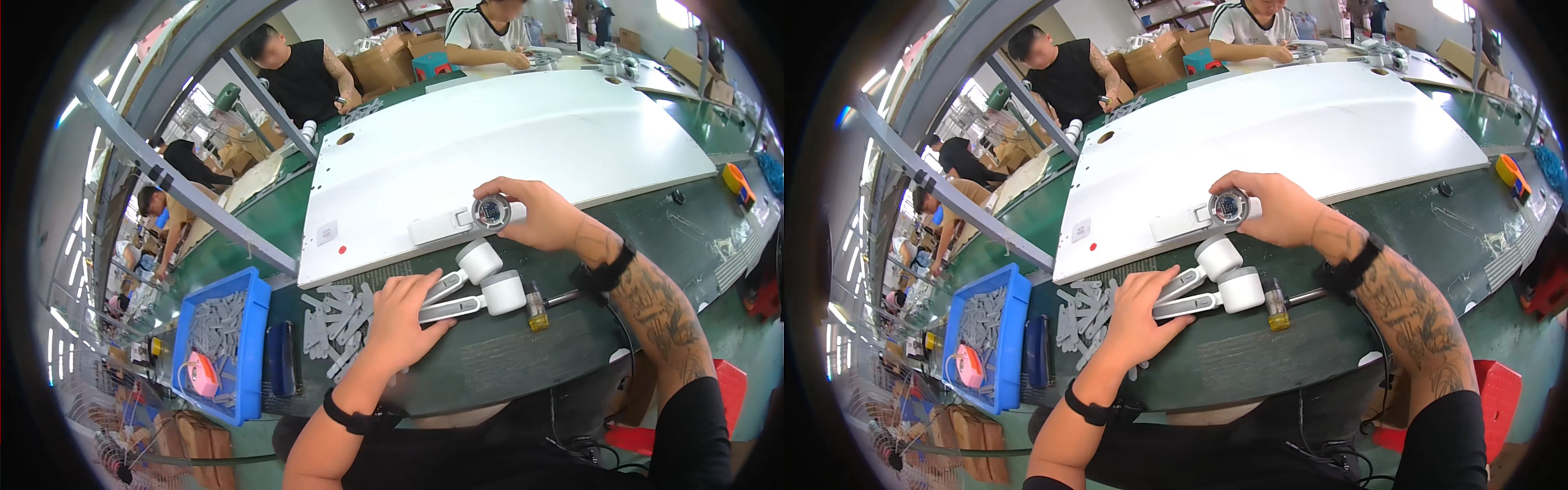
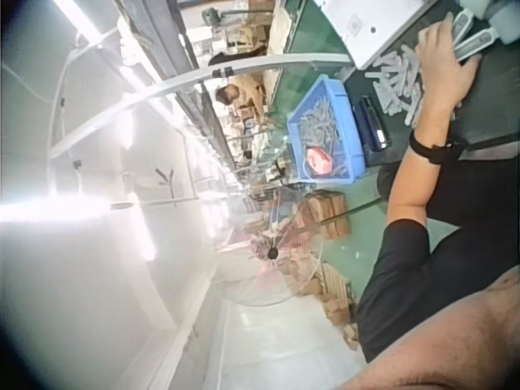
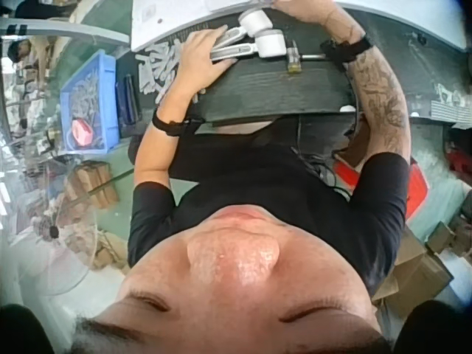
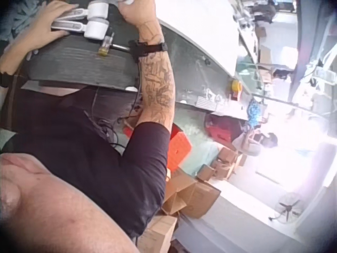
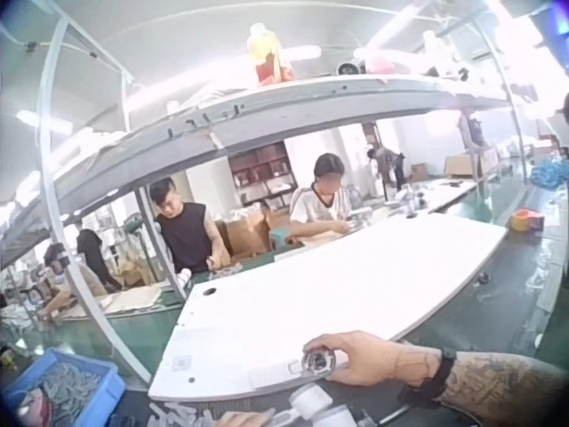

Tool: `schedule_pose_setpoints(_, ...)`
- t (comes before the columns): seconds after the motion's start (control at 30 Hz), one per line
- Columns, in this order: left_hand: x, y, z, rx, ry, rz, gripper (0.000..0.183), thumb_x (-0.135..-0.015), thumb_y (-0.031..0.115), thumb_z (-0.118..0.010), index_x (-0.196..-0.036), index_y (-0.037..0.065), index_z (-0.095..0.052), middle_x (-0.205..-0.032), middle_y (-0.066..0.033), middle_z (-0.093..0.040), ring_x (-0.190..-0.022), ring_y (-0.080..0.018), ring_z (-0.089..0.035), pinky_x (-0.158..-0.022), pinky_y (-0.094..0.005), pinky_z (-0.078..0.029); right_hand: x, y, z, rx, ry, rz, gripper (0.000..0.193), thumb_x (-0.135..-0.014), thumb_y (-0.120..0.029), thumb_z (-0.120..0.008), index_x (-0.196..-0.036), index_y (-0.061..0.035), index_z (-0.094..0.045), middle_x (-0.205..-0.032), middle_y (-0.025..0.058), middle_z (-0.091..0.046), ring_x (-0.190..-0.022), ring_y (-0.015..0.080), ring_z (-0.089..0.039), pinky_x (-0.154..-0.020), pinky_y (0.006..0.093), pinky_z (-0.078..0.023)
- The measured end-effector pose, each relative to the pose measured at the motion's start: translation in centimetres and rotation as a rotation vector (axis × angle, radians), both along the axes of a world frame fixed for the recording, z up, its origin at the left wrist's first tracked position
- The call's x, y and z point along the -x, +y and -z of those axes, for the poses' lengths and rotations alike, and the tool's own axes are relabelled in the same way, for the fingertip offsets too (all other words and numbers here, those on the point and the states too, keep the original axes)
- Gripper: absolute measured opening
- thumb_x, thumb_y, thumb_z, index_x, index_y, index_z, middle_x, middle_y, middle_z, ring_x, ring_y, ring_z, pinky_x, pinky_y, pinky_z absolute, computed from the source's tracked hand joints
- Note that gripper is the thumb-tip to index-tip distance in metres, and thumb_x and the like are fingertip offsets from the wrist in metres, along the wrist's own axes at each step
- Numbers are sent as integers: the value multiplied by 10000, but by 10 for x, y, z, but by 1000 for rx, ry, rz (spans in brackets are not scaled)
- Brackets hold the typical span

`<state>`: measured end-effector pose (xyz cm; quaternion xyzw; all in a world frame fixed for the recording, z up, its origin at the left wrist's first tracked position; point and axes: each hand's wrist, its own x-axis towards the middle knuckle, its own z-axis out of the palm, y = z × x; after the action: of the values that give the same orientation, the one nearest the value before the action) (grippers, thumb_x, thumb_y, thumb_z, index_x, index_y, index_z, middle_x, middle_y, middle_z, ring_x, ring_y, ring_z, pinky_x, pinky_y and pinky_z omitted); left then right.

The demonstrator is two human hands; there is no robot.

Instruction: Assembling white plastic components by hammering clips into them on a factory workbench.

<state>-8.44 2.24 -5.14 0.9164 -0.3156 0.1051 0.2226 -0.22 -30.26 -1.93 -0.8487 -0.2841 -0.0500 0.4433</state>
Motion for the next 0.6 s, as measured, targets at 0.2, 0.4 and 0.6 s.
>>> schedule_pose_setpoints(0.2,2,-6,2,51,141,-53,756,-809,265,-962,-1458,46,-644,-1349,-142,-680,-1272,-374,-614,-1100,-499,-457,20,1,-12,74,-37,-1,605,-850,52,-806,-1419,-97,-662,-1433,105,-737,-1359,301,-697,-1196,408,-532)
schedule_pose_setpoints(0.4,6,-5,3,114,96,25,708,-774,214,-971,-1391,48,-665,-1308,-123,-678,-1254,-369,-613,-1092,-496,-456,9,3,-5,-130,273,-72,663,-835,76,-814,-1454,-85,-639,-1423,67,-708,-1355,206,-670,-1238,392,-516)
schedule_pose_setpoints(0.6,4,-1,8,179,95,107,698,-761,218,-978,-1379,74,-687,-1392,-127,-611,-1325,-381,-554,-1112,-513,-433,-3,-1,-6,-185,550,-144,686,-840,97,-820,-1482,-43,-620,-1420,79,-700,-1330,170,-663,-1128,343,-559)
